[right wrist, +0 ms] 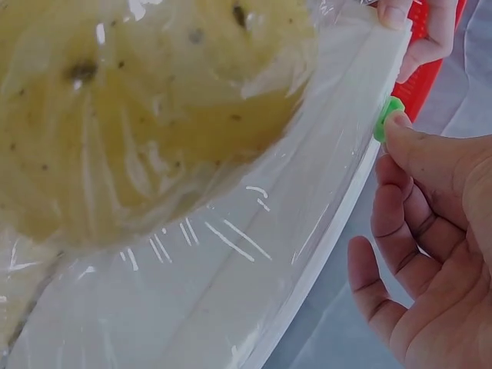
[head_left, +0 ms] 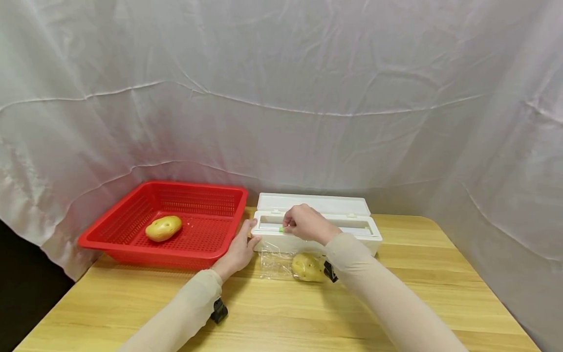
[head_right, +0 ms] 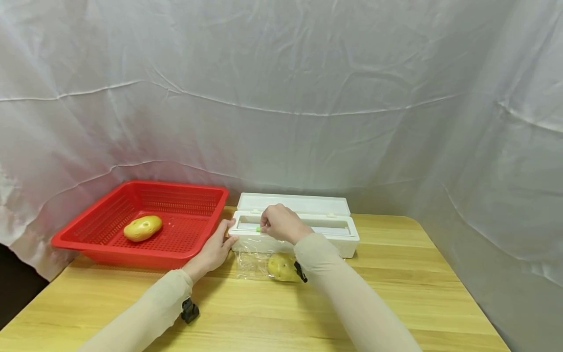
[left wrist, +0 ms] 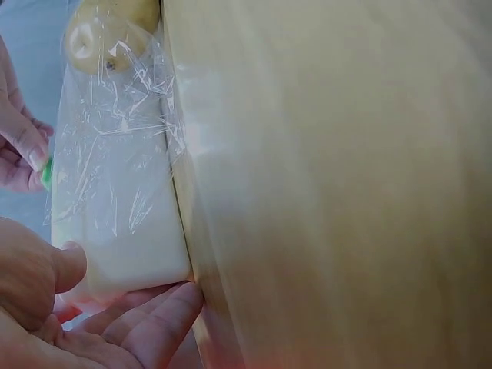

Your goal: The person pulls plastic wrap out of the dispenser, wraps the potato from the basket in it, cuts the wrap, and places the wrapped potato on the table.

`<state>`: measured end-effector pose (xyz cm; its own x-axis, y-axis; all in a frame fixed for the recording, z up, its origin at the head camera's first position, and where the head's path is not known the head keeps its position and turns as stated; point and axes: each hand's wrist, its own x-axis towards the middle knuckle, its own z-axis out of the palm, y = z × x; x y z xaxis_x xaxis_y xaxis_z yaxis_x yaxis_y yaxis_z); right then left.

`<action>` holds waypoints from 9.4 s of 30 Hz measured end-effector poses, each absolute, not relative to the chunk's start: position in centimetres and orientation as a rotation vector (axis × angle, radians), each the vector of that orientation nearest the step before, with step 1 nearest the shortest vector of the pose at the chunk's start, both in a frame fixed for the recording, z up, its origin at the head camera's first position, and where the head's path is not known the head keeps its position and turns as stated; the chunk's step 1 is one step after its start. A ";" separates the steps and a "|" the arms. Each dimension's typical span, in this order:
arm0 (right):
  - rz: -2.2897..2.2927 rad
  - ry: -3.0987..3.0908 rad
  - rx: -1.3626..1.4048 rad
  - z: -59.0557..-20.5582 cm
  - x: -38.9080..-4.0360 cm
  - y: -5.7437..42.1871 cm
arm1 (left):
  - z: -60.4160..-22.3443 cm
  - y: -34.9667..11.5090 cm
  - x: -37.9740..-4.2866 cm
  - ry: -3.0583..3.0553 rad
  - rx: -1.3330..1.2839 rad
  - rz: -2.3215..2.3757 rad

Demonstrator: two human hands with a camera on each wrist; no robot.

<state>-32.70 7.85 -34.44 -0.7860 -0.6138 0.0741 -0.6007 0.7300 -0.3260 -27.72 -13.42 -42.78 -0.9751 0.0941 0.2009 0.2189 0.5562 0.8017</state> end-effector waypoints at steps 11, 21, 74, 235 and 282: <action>-0.532 2.875 -0.994 -34.4 -32.8 9.6 | -42.7 -13.6 -27.6 -2.663 -0.255 -1.373; -0.533 2.876 -1.011 -34.6 -33.2 10.9 | -42.9 -13.4 -27.8 -2.655 -0.287 -1.350; -0.507 2.939 -1.039 -34.6 -33.2 15.0 | -42.0 -12.9 -27.4 -2.728 -0.204 -1.330; -0.422 3.035 -1.335 -37.6 -23.6 19.3 | -38.8 -11.1 -25.1 -2.697 -0.235 -1.126; -0.581 2.984 -1.315 -41.1 -25.4 18.0 | -41.8 -6.8 -23.6 -2.766 -0.908 -0.649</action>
<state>-25.41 17.98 -41.11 -0.6723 -0.6806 0.2912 -0.7401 0.6258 -0.2461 -23.61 -6.84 -41.81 -0.8034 0.5265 0.2783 0.5953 0.7218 0.3531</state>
